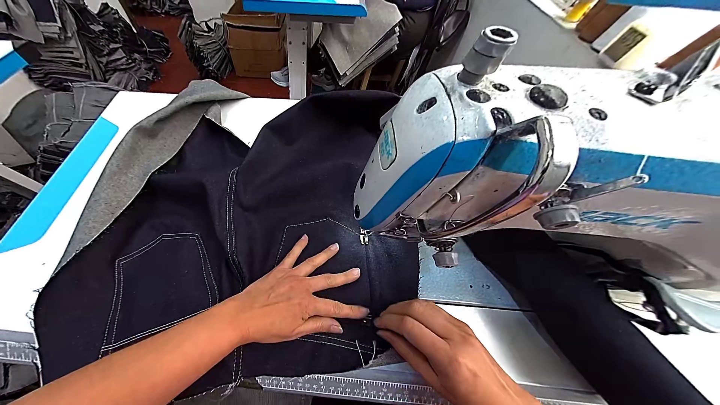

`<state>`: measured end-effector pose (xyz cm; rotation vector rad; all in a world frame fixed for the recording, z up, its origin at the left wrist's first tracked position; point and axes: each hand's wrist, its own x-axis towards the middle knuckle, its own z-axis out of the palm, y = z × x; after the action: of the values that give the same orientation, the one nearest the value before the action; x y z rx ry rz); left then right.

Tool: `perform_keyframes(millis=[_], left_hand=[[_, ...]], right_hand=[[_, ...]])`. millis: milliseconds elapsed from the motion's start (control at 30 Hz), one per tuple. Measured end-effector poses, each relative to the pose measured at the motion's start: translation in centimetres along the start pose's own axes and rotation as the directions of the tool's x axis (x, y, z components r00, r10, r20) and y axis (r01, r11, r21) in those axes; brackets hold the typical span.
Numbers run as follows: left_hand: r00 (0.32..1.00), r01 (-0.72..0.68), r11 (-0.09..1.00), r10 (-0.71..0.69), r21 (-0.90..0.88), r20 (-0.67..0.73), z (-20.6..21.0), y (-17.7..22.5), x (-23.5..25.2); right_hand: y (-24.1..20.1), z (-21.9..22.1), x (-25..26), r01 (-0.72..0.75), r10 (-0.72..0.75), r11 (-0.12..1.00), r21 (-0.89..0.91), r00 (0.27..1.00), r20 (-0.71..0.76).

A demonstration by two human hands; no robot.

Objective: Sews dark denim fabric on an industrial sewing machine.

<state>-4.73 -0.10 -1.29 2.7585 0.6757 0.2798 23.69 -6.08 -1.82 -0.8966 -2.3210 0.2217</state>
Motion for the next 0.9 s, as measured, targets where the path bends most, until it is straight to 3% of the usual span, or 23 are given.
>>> perform_keyframes(millis=[133,300,467,733,900], left_hand=[[0.998,-0.013,0.999,0.016,0.041,-0.067,0.2,0.2,-0.1],[0.958,-0.075,0.979,0.123,0.190,-0.258,0.9,2.7,0.2],[0.921,-0.021,0.963,0.123,0.267,-0.370,2.1,4.1,0.6],[0.902,0.014,0.944,0.129,0.328,-0.412,2.6,4.4,0.7],[0.891,-0.009,0.923,0.182,0.385,-0.416,2.6,5.1,1.1]], right_hand=[[0.2,0.6,1.3,0.036,-0.035,0.999,-0.039,0.999,0.029],[0.8,0.1,1.2,0.115,-0.109,0.991,-0.064,0.989,0.096],[0.7,0.4,1.6,0.194,-0.185,0.971,-0.141,0.980,0.076],[0.6,1.1,0.6,0.208,-0.210,0.960,-0.187,0.978,0.009],[1.0,0.7,0.2,0.119,-0.119,0.992,-0.038,0.993,-0.010]])
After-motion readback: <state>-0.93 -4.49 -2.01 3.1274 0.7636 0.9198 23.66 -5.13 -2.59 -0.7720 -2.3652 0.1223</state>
